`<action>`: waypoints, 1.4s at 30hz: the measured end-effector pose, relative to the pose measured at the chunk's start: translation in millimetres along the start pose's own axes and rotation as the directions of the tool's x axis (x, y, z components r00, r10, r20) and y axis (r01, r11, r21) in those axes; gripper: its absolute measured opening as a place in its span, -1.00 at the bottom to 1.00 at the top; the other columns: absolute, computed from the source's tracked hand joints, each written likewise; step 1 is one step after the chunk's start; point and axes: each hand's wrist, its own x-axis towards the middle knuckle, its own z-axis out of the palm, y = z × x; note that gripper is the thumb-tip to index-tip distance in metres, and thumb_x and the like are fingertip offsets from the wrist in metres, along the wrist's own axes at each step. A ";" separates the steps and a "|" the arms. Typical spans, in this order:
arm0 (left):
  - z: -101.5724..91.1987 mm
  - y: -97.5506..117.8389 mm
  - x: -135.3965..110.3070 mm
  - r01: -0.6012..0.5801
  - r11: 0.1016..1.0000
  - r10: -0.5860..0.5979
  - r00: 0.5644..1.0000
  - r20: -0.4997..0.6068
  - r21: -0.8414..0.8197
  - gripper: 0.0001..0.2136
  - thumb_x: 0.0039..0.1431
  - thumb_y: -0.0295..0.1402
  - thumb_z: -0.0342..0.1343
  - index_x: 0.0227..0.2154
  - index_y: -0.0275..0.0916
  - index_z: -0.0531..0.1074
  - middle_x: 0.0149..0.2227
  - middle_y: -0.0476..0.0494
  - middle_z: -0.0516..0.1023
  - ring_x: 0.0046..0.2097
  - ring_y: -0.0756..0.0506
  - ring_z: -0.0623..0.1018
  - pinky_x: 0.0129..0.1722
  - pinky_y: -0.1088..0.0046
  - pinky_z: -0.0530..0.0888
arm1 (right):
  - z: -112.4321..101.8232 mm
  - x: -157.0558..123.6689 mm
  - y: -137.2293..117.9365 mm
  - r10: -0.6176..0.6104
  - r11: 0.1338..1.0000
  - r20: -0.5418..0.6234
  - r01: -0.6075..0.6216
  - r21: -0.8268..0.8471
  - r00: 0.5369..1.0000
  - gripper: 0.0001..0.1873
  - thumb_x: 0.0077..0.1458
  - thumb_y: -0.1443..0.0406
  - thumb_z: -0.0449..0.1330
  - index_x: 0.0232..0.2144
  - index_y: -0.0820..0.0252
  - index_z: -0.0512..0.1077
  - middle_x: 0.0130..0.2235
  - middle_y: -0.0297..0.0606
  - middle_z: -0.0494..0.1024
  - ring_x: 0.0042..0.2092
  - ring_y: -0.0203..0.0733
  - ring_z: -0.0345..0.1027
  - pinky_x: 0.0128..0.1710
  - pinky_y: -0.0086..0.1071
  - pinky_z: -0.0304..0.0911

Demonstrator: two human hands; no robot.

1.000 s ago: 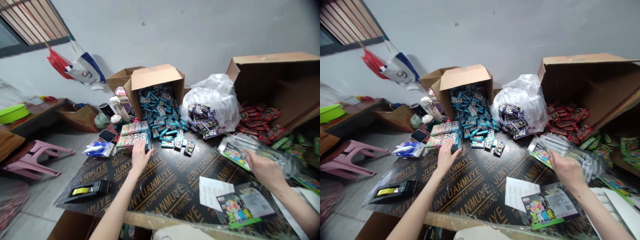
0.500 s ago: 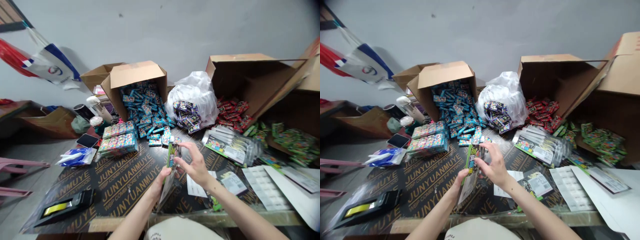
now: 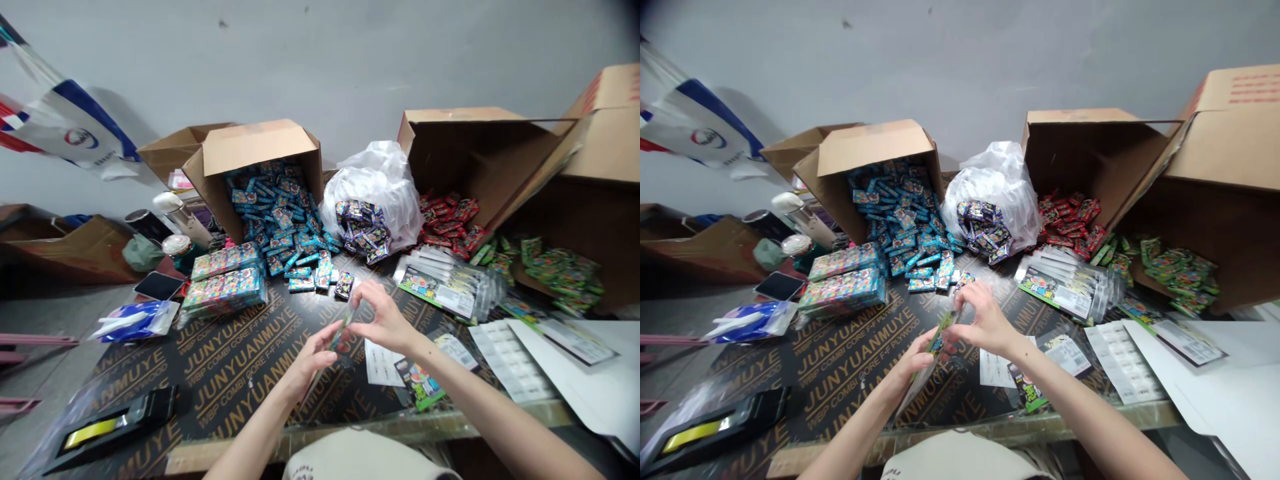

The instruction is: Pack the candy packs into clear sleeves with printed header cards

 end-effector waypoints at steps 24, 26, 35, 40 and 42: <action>-20.1 -11.5 5.0 0.038 0.808 0.234 0.895 -0.380 0.587 -0.57 0.01 -0.14 0.07 -0.79 -0.29 0.13 -0.71 0.10 0.06 -0.60 0.10 0.08 -0.59 0.55 0.06 | 44.9 -10.2 27.4 0.424 0.625 0.171 -0.424 0.656 0.890 -0.70 -0.05 0.14 0.20 -0.39 0.29 0.42 -0.47 -0.32 0.44 -0.45 -0.33 0.27 -0.41 -0.44 0.21; -26.0 -11.8 6.8 0.023 0.831 0.266 0.861 -0.434 0.555 -0.57 0.02 -0.10 0.05 -0.76 -0.28 0.14 -0.70 0.10 0.08 -0.60 0.10 0.10 -0.59 0.56 0.08 | 44.6 -13.3 28.0 0.402 0.544 0.305 -0.493 0.679 0.863 -0.62 -0.07 0.15 0.22 -0.22 0.24 0.38 -0.48 -0.36 0.42 -0.46 -0.35 0.28 -0.44 -0.46 0.22; -24.7 -27.7 4.6 -0.043 0.951 0.140 0.942 -0.304 0.306 -0.66 -0.11 -0.24 0.22 -0.27 -0.34 0.41 -0.33 -0.13 0.53 -0.29 -0.12 0.48 -0.26 0.40 0.40 | 62.6 -44.8 42.6 0.393 0.583 0.362 -0.533 0.613 0.846 -0.44 -0.21 0.15 0.31 -0.11 0.16 0.34 -0.37 -0.32 0.48 -0.35 -0.23 0.37 -0.38 -0.40 0.28; -2.9 -51.4 1.1 -0.019 0.971 0.079 0.967 -0.242 0.238 -0.67 -0.14 -0.30 0.25 -0.27 -0.33 0.43 -0.28 -0.15 0.54 -0.22 -0.16 0.49 -0.17 0.34 0.39 | 56.2 -27.0 29.6 0.650 0.295 0.175 -0.457 0.839 0.740 -0.54 0.00 0.00 0.06 -0.18 0.19 0.40 -0.33 -0.23 0.50 -0.30 -0.17 0.38 -0.29 -0.33 0.28; 9.4 -49.4 2.8 -0.069 0.993 0.096 0.947 -0.306 0.096 -0.60 -0.16 -0.30 0.26 -0.20 -0.30 0.40 -0.18 -0.16 0.52 -0.14 -0.17 0.47 -0.09 0.33 0.36 | 58.9 -22.8 21.8 0.722 0.236 0.112 -0.395 0.888 0.683 -0.65 -0.07 0.07 0.14 -0.37 0.23 0.47 -0.39 -0.24 0.50 -0.35 -0.19 0.36 -0.32 -0.36 0.27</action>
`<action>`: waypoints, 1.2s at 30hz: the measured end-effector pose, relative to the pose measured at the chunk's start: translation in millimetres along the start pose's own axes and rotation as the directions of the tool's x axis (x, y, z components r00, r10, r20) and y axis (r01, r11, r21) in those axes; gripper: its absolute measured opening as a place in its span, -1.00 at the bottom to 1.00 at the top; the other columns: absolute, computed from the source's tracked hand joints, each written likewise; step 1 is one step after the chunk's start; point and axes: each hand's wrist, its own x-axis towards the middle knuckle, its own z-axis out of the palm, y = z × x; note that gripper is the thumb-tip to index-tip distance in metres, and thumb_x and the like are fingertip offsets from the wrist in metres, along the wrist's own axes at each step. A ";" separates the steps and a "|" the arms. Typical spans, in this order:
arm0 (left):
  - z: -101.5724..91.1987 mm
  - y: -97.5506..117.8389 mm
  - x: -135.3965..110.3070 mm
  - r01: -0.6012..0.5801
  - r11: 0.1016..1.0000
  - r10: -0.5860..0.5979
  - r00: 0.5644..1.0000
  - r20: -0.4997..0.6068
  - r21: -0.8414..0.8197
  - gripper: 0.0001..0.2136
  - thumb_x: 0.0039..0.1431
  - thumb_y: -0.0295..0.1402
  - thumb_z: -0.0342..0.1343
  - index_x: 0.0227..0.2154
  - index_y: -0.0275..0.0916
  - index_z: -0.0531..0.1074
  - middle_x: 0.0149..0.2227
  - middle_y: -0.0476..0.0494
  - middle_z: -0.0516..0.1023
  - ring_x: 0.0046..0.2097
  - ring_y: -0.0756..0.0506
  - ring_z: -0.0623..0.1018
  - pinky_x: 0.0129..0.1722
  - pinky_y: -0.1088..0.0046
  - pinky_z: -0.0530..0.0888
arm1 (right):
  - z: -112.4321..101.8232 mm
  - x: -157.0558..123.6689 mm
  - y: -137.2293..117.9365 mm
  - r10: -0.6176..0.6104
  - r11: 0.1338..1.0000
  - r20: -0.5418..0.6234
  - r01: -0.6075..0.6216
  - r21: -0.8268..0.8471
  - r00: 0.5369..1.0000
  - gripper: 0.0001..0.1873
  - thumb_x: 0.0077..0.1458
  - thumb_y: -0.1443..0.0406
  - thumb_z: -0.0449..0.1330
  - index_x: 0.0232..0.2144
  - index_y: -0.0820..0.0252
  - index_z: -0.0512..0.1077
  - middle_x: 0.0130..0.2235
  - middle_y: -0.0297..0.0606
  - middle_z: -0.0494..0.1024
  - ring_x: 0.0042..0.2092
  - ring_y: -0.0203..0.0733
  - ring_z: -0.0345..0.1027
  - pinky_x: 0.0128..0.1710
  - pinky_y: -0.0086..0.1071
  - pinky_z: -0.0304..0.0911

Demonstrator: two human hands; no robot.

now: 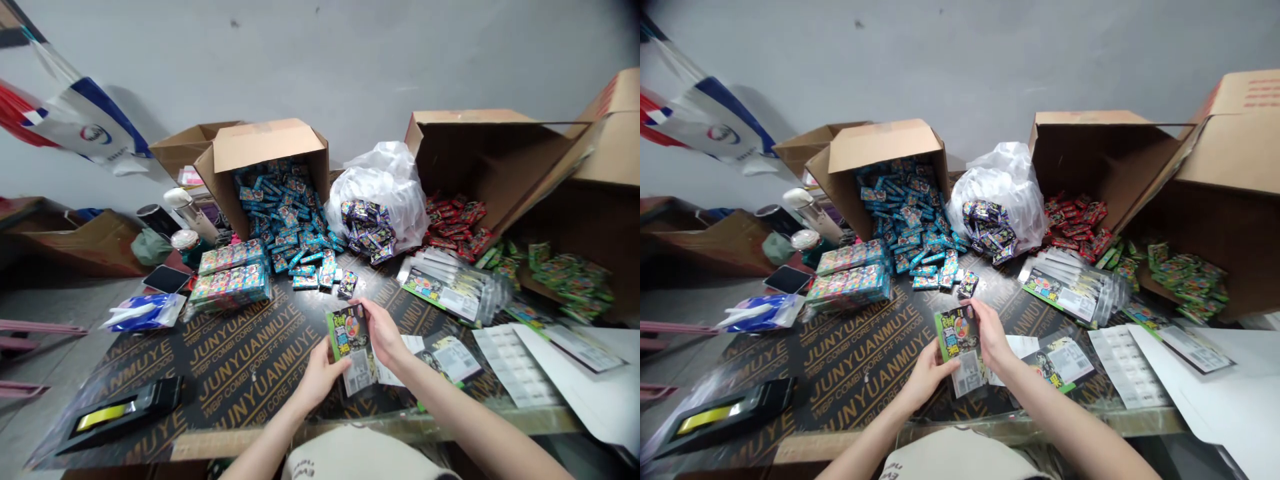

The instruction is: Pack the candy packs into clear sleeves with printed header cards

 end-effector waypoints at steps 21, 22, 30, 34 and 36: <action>-6.7 62.1 3.8 -0.301 0.772 0.341 0.939 0.035 0.560 -0.88 -0.08 -0.30 0.21 -0.45 -0.18 0.57 -0.33 -0.18 0.58 -0.26 -0.15 0.52 -0.20 0.33 0.41 | -27.3 -25.5 -28.4 -0.110 0.915 0.299 0.214 -0.342 0.948 -0.83 -0.13 0.24 0.23 -0.44 0.19 0.55 -0.27 -0.19 0.56 -0.17 -0.08 0.40 -0.14 -0.22 0.26; -8.1 63.2 5.7 -0.253 0.800 0.297 0.955 0.008 0.545 -0.87 -0.07 -0.29 0.20 -0.45 -0.20 0.56 -0.36 -0.18 0.58 -0.30 -0.15 0.53 -0.25 0.35 0.42 | -25.7 -26.3 -27.9 -0.109 0.908 0.295 0.216 -0.360 0.949 -0.80 -0.16 0.23 0.26 -0.40 0.18 0.54 -0.28 -0.20 0.56 -0.21 -0.11 0.41 -0.19 -0.26 0.28; -9.0 68.9 17.4 -0.107 0.875 0.134 0.991 -0.023 0.472 -0.85 -0.16 -0.29 0.24 -0.55 -0.29 0.53 -0.54 -0.12 0.55 -0.48 -0.08 0.48 -0.43 0.45 0.38 | -13.4 -26.5 -36.8 -0.049 0.896 0.275 0.164 -0.413 0.960 -0.83 -0.18 0.24 0.29 -0.49 0.23 0.53 -0.56 -0.32 0.49 -0.55 -0.34 0.27 -0.51 -0.44 0.18; -2.6 68.4 10.6 -0.206 0.830 0.249 0.968 -0.015 0.518 -0.88 -0.10 -0.30 0.21 -0.56 -0.26 0.52 -0.50 -0.13 0.55 -0.43 -0.09 0.48 -0.40 0.44 0.37 | -19.2 -24.6 -36.3 -0.065 0.879 0.294 0.194 -0.435 0.954 -0.81 -0.15 0.22 0.28 -0.47 0.23 0.53 -0.54 -0.30 0.50 -0.53 -0.32 0.28 -0.50 -0.43 0.18; -0.8 68.8 5.6 -0.283 0.785 0.321 0.947 0.028 0.550 -0.90 -0.08 -0.32 0.20 -0.54 -0.22 0.53 -0.47 -0.13 0.55 -0.40 -0.09 0.48 -0.35 0.43 0.37 | -23.8 -25.5 -35.4 -0.080 0.863 0.317 0.225 -0.453 0.945 -0.81 -0.13 0.22 0.26 -0.44 0.23 0.54 -0.50 -0.28 0.52 -0.50 -0.30 0.30 -0.47 -0.43 0.19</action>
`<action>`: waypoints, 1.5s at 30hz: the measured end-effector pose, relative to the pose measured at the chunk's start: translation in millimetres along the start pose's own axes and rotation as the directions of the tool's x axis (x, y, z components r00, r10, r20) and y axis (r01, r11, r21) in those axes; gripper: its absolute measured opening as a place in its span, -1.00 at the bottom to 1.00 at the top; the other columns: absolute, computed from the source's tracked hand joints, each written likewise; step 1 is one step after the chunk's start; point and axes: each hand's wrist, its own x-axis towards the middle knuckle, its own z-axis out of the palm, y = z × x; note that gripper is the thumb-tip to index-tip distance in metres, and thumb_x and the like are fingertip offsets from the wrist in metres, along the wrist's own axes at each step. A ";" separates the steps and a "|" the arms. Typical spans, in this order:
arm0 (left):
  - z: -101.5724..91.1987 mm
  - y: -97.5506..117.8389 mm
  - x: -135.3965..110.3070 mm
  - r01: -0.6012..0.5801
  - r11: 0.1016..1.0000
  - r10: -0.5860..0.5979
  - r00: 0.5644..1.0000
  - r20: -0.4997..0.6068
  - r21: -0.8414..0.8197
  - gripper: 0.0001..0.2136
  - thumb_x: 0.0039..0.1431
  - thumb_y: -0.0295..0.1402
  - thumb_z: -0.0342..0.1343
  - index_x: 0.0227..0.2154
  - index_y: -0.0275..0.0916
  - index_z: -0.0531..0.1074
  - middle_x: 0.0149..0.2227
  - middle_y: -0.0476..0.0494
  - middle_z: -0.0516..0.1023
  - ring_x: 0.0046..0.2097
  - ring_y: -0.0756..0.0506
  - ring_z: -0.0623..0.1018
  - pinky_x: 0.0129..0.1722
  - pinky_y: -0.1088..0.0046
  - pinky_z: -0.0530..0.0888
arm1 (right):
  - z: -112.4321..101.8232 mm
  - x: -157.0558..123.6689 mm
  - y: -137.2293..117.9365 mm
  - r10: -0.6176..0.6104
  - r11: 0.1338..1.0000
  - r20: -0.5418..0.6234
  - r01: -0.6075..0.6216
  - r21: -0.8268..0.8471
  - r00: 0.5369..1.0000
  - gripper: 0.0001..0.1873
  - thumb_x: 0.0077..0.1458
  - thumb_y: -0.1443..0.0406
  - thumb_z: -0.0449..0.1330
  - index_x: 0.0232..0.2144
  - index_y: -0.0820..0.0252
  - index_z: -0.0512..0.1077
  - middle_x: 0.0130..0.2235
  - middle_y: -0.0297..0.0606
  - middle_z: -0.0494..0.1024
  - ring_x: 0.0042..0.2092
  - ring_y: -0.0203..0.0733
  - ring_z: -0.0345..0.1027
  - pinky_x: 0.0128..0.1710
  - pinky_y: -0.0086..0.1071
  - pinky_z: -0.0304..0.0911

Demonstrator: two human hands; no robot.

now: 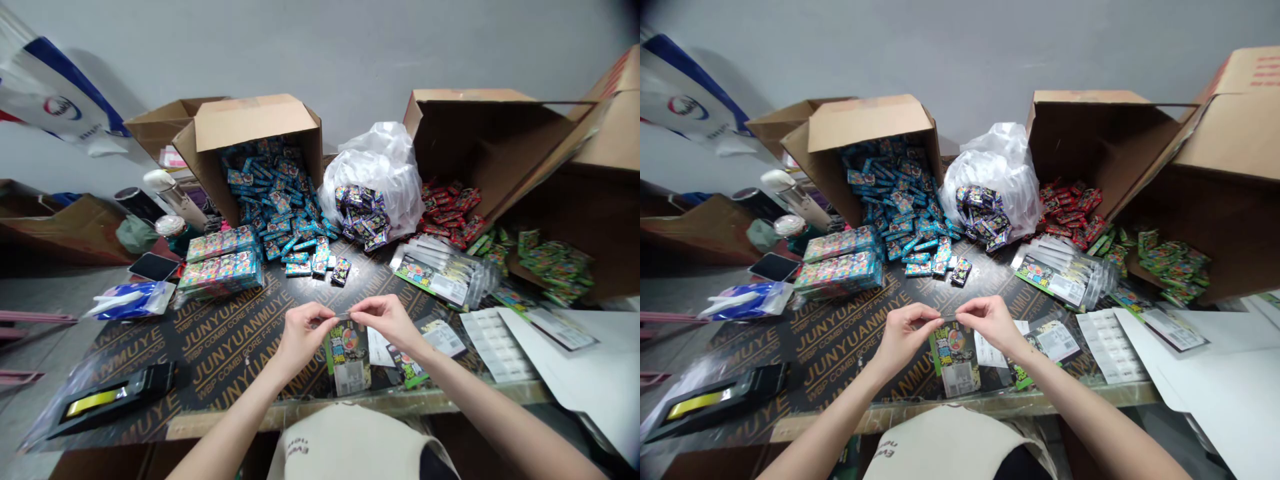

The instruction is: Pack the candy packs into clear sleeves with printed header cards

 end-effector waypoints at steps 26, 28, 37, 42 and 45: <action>-24.0 -39.1 -10.4 0.094 0.996 -0.093 0.987 -0.131 0.005 -0.89 -0.09 -0.33 0.20 -0.54 -0.28 0.52 -0.39 -0.17 0.57 -0.32 -0.11 0.53 -0.31 0.41 0.45 | -3.2 -41.2 63.0 0.016 0.964 0.204 0.039 -0.262 0.979 -0.28 0.01 0.21 0.17 0.18 0.04 -0.02 -0.05 -0.19 0.39 -0.11 -0.15 0.30 -0.09 -0.23 0.21; -36.7 -56.4 -15.0 0.178 0.982 -0.189 0.948 -0.256 -0.066 -0.86 -0.14 -0.31 0.23 -0.53 -0.30 0.51 -0.41 -0.15 0.57 -0.34 -0.10 0.53 -0.29 0.40 0.45 | 9.4 -41.9 78.0 0.095 0.955 0.321 0.005 -0.297 0.942 -0.36 0.04 0.23 0.13 0.16 0.07 0.04 -0.25 -0.27 0.45 -0.26 -0.21 0.33 -0.22 -0.30 0.25; -94.5 -109.2 -58.1 0.445 0.882 -0.270 0.747 -0.608 0.155 -0.70 -0.28 -0.18 0.25 -0.46 -0.27 0.44 -0.46 -0.09 0.50 -0.38 -0.15 0.50 -0.32 0.30 0.44 | 15.9 118.2 65.9 -0.365 0.572 0.022 0.243 -0.784 0.931 -0.12 -0.20 0.06 0.26 0.15 0.08 0.04 0.14 -0.02 0.12 0.14 0.14 -0.05 0.04 -0.02 -0.09; -87.8 -102.4 -53.7 0.381 0.898 -0.214 0.815 -0.539 0.219 -0.70 -0.19 -0.12 0.20 -0.46 -0.25 0.45 -0.40 -0.13 0.50 -0.32 -0.16 0.49 -0.29 0.31 0.42 | 18.3 165.4 61.6 -0.348 0.397 0.092 0.236 -0.887 0.933 -0.12 -0.26 0.14 0.24 0.15 0.06 0.04 0.01 -0.05 0.27 0.09 0.18 0.01 0.03 0.08 -0.22; -61.8 -90.7 -29.9 0.374 0.906 -0.422 0.821 -0.384 -0.197 -0.64 -0.15 -0.13 0.20 -0.34 -0.30 0.44 -0.38 -0.15 0.52 -0.32 -0.12 0.51 -0.34 0.39 0.44 | 38.5 146.6 52.9 -0.402 0.414 0.110 0.287 -0.864 0.909 -0.14 -0.26 0.17 0.21 0.15 0.12 0.06 -0.08 -0.10 0.30 -0.01 0.07 0.13 0.03 -0.02 -0.17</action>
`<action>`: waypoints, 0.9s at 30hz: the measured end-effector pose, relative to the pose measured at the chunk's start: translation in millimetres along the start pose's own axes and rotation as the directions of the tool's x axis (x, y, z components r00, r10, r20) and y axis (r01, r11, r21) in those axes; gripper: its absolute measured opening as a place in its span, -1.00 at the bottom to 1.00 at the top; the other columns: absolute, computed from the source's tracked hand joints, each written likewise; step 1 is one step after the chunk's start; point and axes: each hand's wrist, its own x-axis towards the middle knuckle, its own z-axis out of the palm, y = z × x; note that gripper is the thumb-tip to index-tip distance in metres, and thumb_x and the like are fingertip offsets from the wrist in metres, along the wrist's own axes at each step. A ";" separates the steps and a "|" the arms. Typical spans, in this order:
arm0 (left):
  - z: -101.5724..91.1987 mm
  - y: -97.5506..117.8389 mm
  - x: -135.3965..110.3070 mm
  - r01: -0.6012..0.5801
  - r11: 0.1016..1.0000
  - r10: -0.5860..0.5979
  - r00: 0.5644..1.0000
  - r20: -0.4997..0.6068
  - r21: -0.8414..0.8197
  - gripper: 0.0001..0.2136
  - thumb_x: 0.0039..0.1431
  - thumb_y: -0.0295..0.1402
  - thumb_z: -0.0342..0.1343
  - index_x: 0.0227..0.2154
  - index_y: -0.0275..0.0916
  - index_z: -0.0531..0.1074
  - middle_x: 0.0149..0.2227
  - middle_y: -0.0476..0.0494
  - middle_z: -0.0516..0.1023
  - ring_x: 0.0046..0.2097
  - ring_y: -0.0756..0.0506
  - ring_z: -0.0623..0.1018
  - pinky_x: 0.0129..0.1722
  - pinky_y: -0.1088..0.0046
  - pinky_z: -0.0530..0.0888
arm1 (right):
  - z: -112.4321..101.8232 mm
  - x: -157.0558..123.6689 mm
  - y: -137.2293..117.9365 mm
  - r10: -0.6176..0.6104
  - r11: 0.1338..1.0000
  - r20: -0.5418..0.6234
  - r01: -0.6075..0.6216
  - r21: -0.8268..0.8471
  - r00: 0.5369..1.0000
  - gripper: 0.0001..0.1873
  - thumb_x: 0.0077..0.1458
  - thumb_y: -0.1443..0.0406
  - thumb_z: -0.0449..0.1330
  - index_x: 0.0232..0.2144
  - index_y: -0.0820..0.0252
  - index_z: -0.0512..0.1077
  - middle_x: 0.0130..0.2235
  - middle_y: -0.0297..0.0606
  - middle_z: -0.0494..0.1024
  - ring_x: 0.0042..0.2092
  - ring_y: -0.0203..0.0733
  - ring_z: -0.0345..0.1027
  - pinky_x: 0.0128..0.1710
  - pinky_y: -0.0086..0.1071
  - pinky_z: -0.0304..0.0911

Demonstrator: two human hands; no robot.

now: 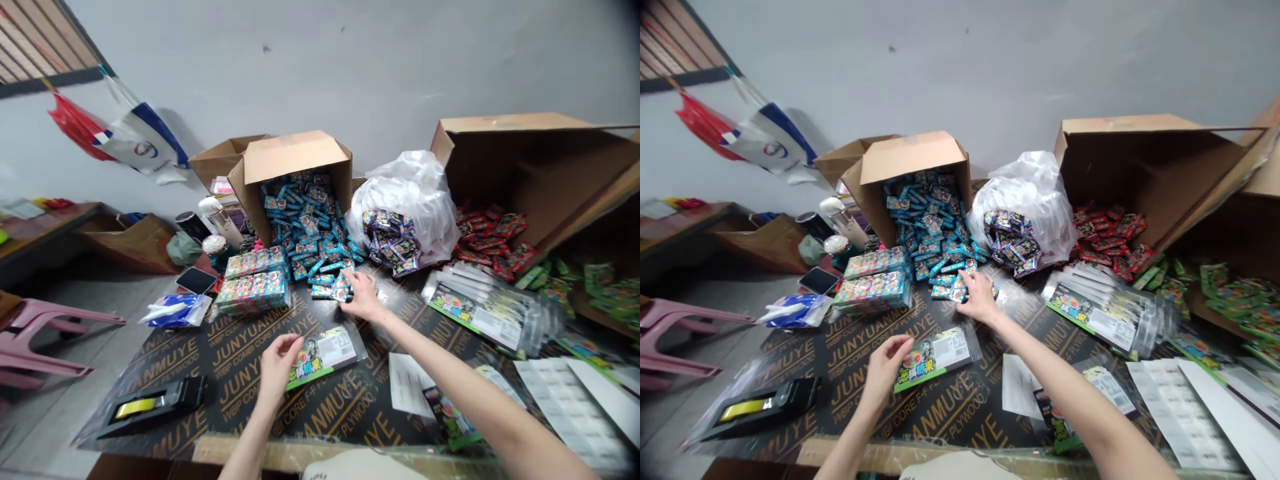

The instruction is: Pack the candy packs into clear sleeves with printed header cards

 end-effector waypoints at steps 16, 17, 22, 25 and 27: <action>80.2 30.5 12.1 0.279 0.840 -0.124 0.934 0.336 -0.465 -0.36 -0.30 -0.39 0.34 -0.08 -0.33 0.21 -0.57 -0.02 0.49 -0.52 -0.03 0.50 -0.42 0.43 0.43 | -62.4 -97.2 -35.9 -0.191 0.973 0.086 0.177 0.149 0.978 -0.04 -0.33 -0.02 0.27 0.12 0.13 0.07 0.11 -0.04 0.11 0.12 0.13 -0.03 0.07 0.01 -0.19; 82.4 28.8 9.3 0.268 0.860 -0.117 0.932 0.343 -0.434 -0.36 -0.26 -0.35 0.32 -0.06 -0.33 0.20 -0.57 -0.02 0.49 -0.51 -0.04 0.50 -0.41 0.42 0.43 | -61.2 -95.9 -37.5 -0.206 0.970 0.097 0.190 0.152 0.974 -0.05 -0.31 0.03 0.26 0.14 0.12 0.03 0.10 -0.07 0.15 0.11 0.09 -0.01 0.09 0.00 -0.22; 66.5 11.3 8.0 -0.210 0.976 0.184 0.930 0.317 0.051 -0.31 -0.17 -0.17 0.23 0.06 -0.21 0.16 -0.15 -0.25 0.47 -0.07 -0.22 0.45 -0.03 0.13 0.29 | -51.1 -93.0 -22.5 -0.086 0.988 0.023 0.083 0.132 0.996 -0.25 -0.30 0.25 0.18 0.05 0.14 0.14 -0.05 -0.16 0.29 0.02 -0.02 0.13 0.08 -0.10 -0.17; 48.1 -4.3 12.8 -0.562 0.709 0.353 0.806 0.476 0.426 -0.12 -0.42 -0.21 0.34 0.10 -0.12 0.13 0.06 -0.25 0.29 0.11 -0.33 0.23 0.13 -0.03 -0.03 | -43.3 -95.8 -1.5 -0.014 0.997 0.009 0.014 0.079 1.000 -0.27 -0.30 0.29 0.17 0.03 0.16 0.16 -0.04 -0.12 0.29 0.03 0.02 0.12 0.05 -0.08 -0.14; 41.3 -13.1 14.5 -0.638 0.574 0.339 0.755 0.561 0.513 -0.04 -0.40 -0.26 0.32 0.16 -0.12 0.00 0.02 -0.23 0.31 0.08 -0.31 0.26 0.12 -0.05 -0.05 | -37.9 -99.3 8.0 -0.020 0.998 0.054 0.016 0.064 0.998 -0.28 -0.29 0.29 0.18 0.03 0.14 0.17 -0.04 -0.11 0.30 0.02 0.04 0.14 0.06 -0.04 -0.18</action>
